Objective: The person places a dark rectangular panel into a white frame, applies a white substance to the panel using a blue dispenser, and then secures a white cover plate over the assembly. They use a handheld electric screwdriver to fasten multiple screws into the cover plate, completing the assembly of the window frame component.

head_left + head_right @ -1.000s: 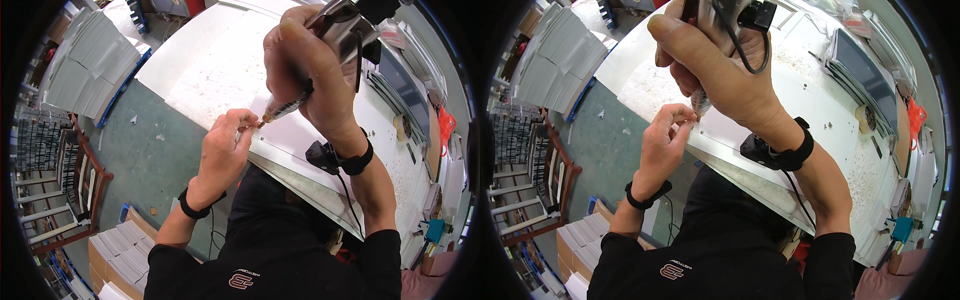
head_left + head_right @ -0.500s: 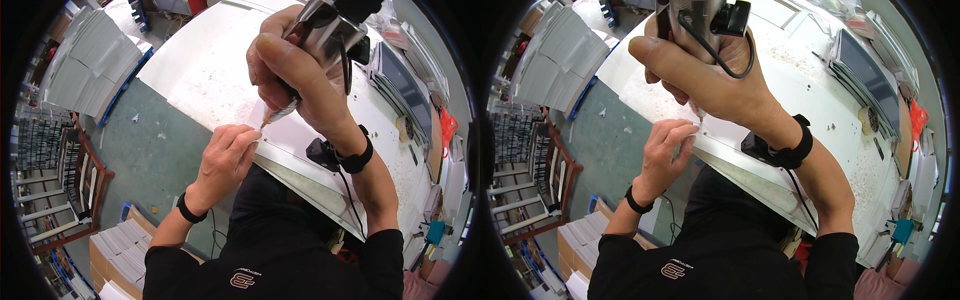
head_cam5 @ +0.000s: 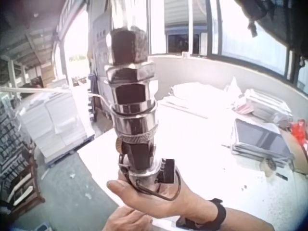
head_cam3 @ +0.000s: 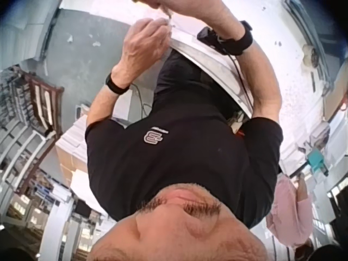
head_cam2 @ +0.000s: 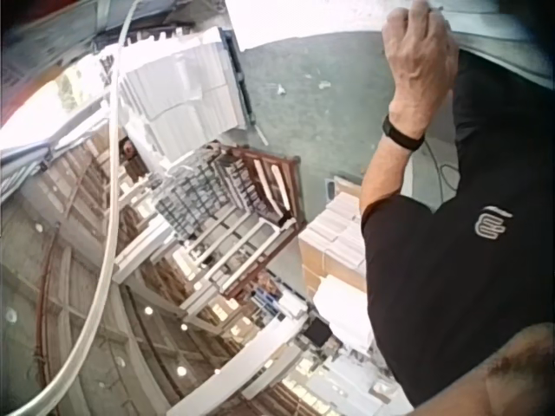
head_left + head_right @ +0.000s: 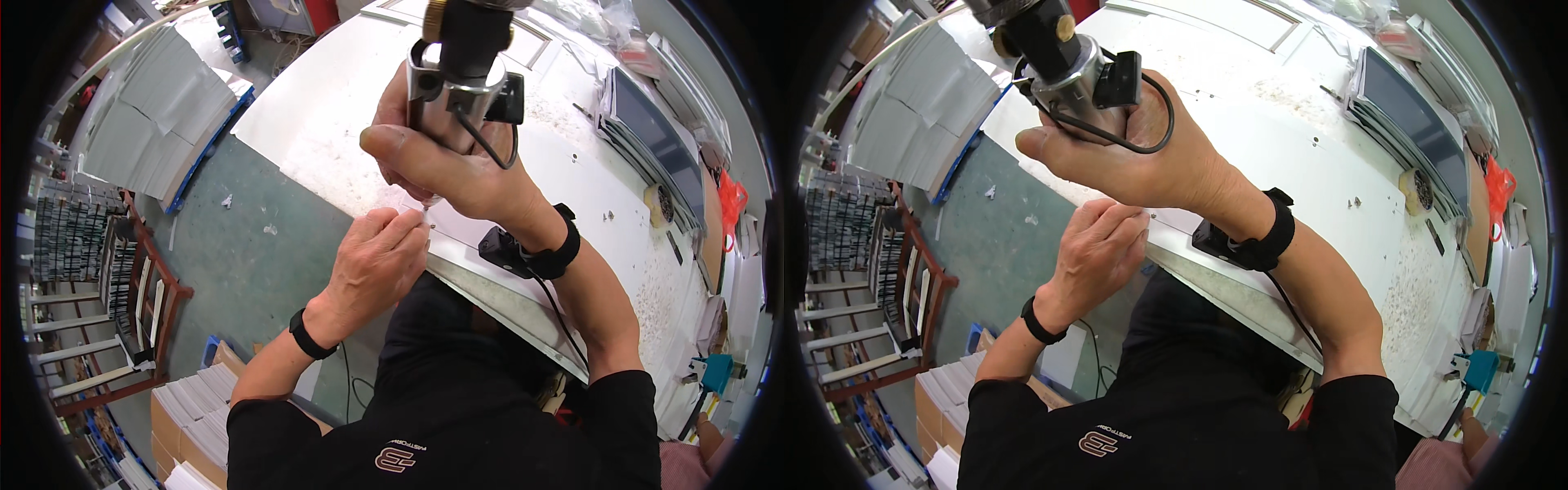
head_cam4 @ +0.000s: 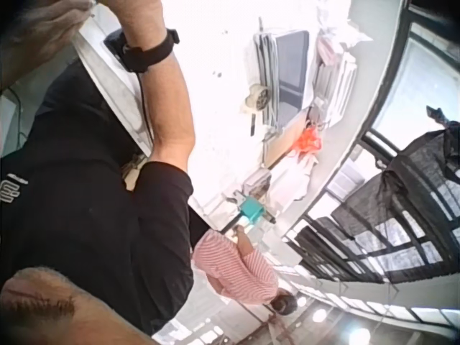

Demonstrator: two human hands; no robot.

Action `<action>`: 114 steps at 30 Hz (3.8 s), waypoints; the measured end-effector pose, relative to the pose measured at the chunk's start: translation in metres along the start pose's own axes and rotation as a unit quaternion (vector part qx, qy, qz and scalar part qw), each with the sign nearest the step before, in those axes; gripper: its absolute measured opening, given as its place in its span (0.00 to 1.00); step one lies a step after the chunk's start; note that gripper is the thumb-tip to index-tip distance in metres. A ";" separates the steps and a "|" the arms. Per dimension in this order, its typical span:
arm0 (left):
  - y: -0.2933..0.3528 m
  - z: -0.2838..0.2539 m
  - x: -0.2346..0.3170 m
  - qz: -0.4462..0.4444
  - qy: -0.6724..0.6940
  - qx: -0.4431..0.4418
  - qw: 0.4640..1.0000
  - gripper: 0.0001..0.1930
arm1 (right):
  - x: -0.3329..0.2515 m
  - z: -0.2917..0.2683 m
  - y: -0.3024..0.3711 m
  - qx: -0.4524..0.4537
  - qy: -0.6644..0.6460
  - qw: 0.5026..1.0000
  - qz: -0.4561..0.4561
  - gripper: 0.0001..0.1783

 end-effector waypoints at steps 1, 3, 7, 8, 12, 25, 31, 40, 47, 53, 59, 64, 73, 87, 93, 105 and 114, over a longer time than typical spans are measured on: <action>-0.003 -0.001 0.002 -0.001 -0.010 -0.003 1.000 0.12 | -0.002 -0.001 -0.001 0.003 0.011 1.000 -0.011 0.16; -0.010 0.001 0.009 0.006 -0.019 -0.015 1.000 0.11 | -0.008 -0.004 -0.002 0.021 0.022 0.999 -0.026 0.17; -0.020 0.006 0.014 0.020 -0.036 -0.055 0.998 0.07 | -0.053 -0.044 0.004 0.101 -0.009 0.994 -0.042 0.15; -0.029 0.006 0.020 0.017 -0.021 -0.076 0.997 0.06 | -0.068 -0.061 0.009 0.117 -0.009 0.993 -0.034 0.14; -0.076 0.028 0.070 0.007 0.091 -0.197 0.976 0.04 | -0.124 -0.142 0.040 0.212 0.046 0.973 -0.073 0.16; -0.143 0.178 0.171 0.197 0.103 -0.274 0.936 0.06 | -0.156 -0.263 0.148 0.346 0.152 0.919 -0.114 0.13; -0.144 0.190 0.178 0.226 0.051 -0.269 0.935 0.04 | -0.166 -0.261 0.143 0.412 0.072 0.904 -0.084 0.15; -0.140 0.171 0.167 0.068 0.108 -0.348 0.929 0.06 | -0.172 -0.252 0.142 0.431 0.021 0.898 -0.087 0.17; -0.078 0.124 0.113 -0.264 0.451 -0.414 0.745 0.06 | -0.166 -0.229 0.133 0.235 -0.083 0.947 -0.205 0.14; -0.045 0.113 0.080 -0.323 0.586 -0.353 0.654 0.09 | -0.150 -0.201 0.114 0.216 -0.147 0.947 -0.189 0.15; -0.037 0.103 0.068 -0.323 0.623 -0.324 0.635 0.12 | -0.135 -0.181 0.100 0.203 -0.145 0.952 -0.178 0.14; -0.035 0.095 0.065 -0.323 0.623 -0.318 0.637 0.11 | -0.129 -0.168 0.091 0.191 -0.141 0.956 -0.170 0.14; -0.030 0.088 0.053 -0.328 0.622 -0.315 0.637 0.11 | -0.123 -0.151 0.080 0.183 -0.127 0.962 -0.159 0.15; -0.039 0.065 0.020 -0.329 0.582 -0.244 0.702 0.11 | -0.095 -0.119 0.036 0.072 -0.169 0.973 -0.143 0.18; -0.078 0.041 -0.027 -0.279 0.396 -0.173 0.858 0.10 | -0.069 -0.092 -0.009 0.202 -0.105 0.972 -0.057 0.17; -0.100 0.059 -0.061 -0.250 0.273 -0.188 0.910 0.09 | -0.002 -0.074 -0.028 0.133 -0.024 0.990 -0.040 0.08; -0.093 0.043 -0.053 -0.239 0.282 -0.116 0.922 0.10 | 0.011 -0.077 -0.025 0.142 -0.040 0.989 -0.008 0.09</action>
Point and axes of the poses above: each hand's wrist, its own y-axis away from the middle knuckle, its own z-axis out of the palm, x = y × z, the point moved 8 cm from there along -y, towards the middle knuckle, and after that the axes turned 13 degrees about -z, right-handed, at the moved point
